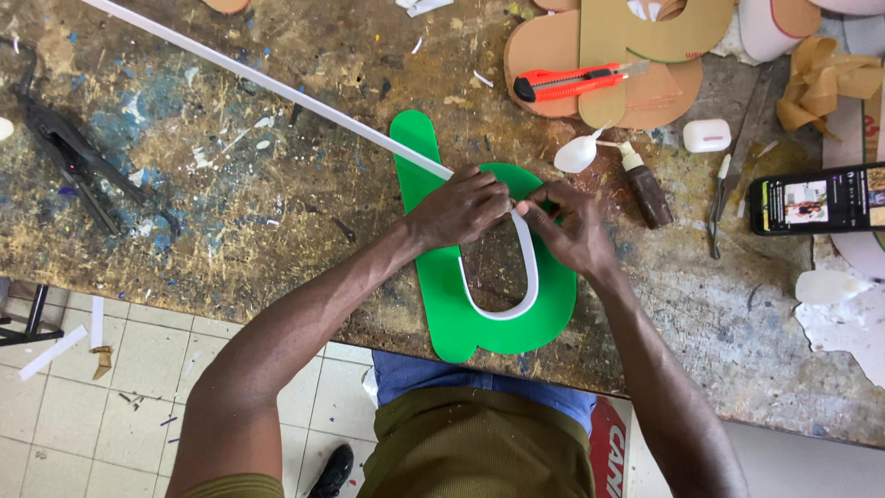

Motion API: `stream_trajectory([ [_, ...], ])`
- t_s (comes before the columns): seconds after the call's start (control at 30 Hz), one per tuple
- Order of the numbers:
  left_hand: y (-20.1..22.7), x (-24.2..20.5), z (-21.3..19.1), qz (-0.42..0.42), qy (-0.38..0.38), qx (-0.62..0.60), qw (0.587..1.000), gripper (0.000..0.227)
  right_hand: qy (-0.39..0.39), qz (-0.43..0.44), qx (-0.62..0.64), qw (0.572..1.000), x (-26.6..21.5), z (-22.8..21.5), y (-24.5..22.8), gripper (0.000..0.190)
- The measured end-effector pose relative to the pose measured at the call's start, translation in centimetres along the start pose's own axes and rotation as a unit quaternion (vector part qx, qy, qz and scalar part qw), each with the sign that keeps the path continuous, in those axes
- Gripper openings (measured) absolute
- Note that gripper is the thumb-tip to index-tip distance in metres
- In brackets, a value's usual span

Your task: The person applies glue to a white plastic strip and presses it along the inner edge of a green letter-shaped cutout. They use a utility knife to trim the strip and continue gluing and pressing the strip along the letter's contour.

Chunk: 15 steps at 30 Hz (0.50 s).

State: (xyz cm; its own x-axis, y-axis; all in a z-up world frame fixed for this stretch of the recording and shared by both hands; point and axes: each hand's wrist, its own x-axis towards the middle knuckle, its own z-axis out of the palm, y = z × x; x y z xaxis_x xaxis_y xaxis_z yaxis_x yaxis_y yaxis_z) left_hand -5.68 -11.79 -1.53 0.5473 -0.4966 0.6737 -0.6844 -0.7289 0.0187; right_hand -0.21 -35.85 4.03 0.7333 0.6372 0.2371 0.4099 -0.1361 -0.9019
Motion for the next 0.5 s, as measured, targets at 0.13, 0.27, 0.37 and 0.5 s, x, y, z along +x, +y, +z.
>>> stream_trajectory([
  [0.13, -0.1, 0.0, 0.0, -0.005, -0.003, 0.005, 1.0, 0.025, 0.023, -0.015, -0.021, 0.999, -0.4, 0.9, 3.7, 0.027],
  [0.27, -0.2, -0.6, 0.2, -0.008, -0.018, -0.01, 1.0, 0.021, 0.03, -0.018, -0.019, 0.999, -0.6, 0.9, 3.0, 0.026],
  [0.37, -0.6, -1.0, 0.7, -0.011, -0.035, -0.017, 0.999, 0.014, 0.036, -0.021, -0.016, 0.999, -0.4, 0.8, 2.4, 0.024],
  [0.5, -0.5, -1.1, 0.6, -0.018, -0.044, -0.022, 0.999, 0.012, 0.05, -0.023, -0.014, 0.998, -0.6, 1.1, 1.9, 0.023],
])
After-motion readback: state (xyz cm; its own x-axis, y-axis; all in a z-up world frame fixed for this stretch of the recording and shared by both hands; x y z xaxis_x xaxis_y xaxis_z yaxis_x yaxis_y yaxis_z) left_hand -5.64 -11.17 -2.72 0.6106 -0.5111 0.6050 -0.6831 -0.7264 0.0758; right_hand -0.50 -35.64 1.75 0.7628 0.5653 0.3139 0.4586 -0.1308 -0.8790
